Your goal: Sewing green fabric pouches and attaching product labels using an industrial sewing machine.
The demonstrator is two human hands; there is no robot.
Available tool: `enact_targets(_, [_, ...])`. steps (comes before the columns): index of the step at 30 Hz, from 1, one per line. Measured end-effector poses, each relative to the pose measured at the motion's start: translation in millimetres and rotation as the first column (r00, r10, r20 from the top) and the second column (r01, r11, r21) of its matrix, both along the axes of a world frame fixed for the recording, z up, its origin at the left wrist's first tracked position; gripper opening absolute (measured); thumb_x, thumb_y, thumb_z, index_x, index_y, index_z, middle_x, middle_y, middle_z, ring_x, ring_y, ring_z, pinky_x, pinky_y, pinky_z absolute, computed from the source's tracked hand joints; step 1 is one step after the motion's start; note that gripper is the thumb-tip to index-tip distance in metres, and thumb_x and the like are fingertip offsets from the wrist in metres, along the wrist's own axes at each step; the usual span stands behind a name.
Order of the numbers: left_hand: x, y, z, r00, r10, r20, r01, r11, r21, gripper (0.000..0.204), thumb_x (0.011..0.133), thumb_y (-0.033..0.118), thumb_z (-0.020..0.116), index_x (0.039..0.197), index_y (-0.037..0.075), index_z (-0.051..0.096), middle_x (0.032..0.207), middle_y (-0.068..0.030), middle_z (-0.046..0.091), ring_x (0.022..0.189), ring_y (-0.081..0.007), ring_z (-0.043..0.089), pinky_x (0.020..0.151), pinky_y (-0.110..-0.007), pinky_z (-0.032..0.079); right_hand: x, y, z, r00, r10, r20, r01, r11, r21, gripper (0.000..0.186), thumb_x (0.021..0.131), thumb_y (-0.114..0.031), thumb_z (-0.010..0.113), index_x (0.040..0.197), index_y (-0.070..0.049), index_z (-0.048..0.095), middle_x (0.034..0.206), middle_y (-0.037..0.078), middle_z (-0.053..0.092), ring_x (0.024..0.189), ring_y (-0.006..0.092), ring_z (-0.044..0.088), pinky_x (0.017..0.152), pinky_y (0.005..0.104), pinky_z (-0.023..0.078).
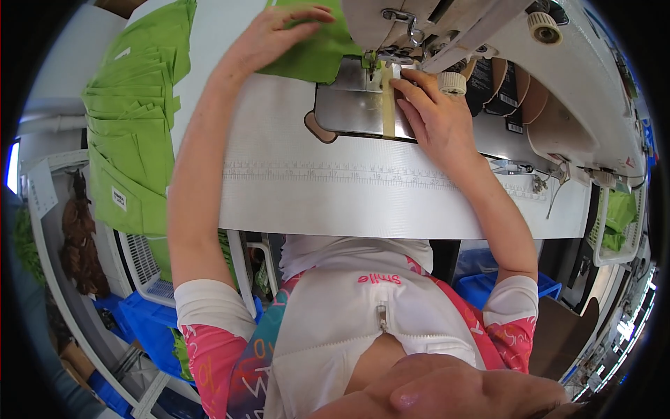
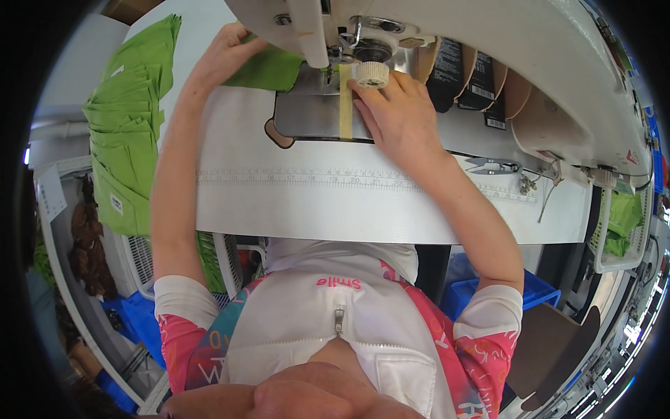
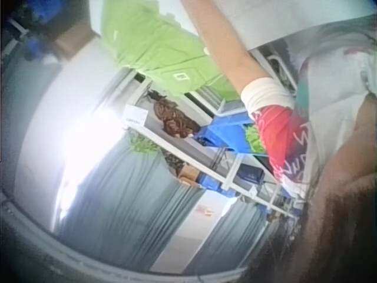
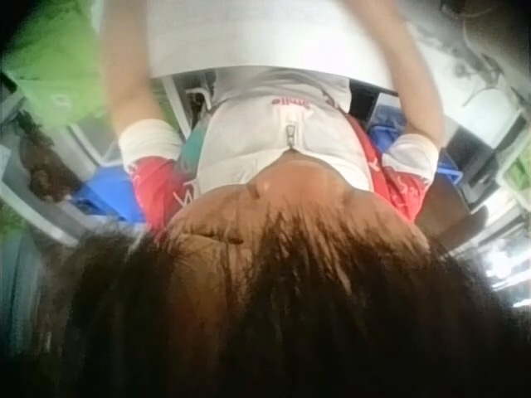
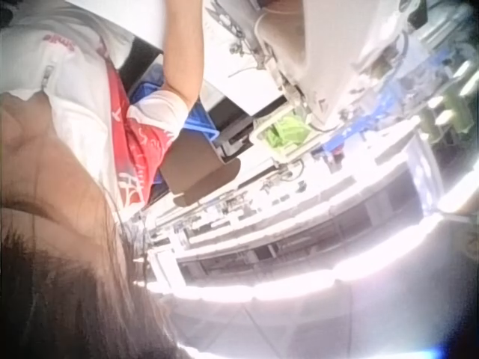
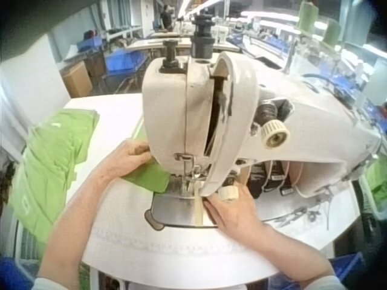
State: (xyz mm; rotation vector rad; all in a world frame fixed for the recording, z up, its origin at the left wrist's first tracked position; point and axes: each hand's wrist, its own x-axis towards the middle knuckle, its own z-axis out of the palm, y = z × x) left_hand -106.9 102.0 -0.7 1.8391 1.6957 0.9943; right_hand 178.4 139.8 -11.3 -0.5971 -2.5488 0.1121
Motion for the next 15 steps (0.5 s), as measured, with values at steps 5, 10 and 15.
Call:
enact_targets(5, [-2.2, -44.1, 13.6, 0.809, 0.159, -0.565, -0.149, 0.987, 0.064, 0.031, 0.083, 0.036, 0.063, 0.091, 0.006, 0.061, 0.084, -0.0094, 0.061, 0.08, -0.0265, 0.06, 0.07, -0.037, 0.047, 2.4, 3.0, 1.7, 1.0, 0.01, -0.008, -0.01, 1.0, 0.014, 0.022, 0.081, -0.014, 0.064, 0.103, -0.01, 0.064, 0.094, 0.007, 0.06, 0.09, 0.0259, 0.056, 0.079, 0.0368, 0.043])
enact_targets(10, [70.1, -128.0, 13.5, 0.806, 0.234, -0.543, -0.27, 0.963, 0.014, 0.029, 0.08, 0.033, 0.067, 0.079, 0.007, 0.055, 0.069, -0.0103, 0.06, 0.062, -0.0287, 0.06, 0.054, -0.036, 0.046, 6.2, 0.4, 3.6, 0.999, 0.034, -0.006, -0.034, 0.999, 0.026, 0.021, 0.079, -0.013, 0.065, 0.1, -0.009, 0.064, 0.093, 0.006, 0.061, 0.086, 0.0245, 0.056, 0.076, 0.0358, 0.043])
enact_targets(15, [88.2, -128.4, 27.1, 0.704, 0.2, -0.682, -0.376, 0.919, -0.119, 0.023, 0.078, 0.025, 0.07, 0.085, 0.006, 0.061, 0.073, -0.0094, 0.061, 0.062, -0.0229, 0.06, 0.053, -0.035, 0.045, 10.1, -24.3, 4.4, 0.977, 0.203, -0.071, -0.198, 0.977, 0.075, 0.027, 0.07, -0.012, 0.072, 0.096, -0.007, 0.065, 0.096, 0.003, 0.062, 0.078, 0.0201, 0.056, 0.071, 0.0315, 0.043])
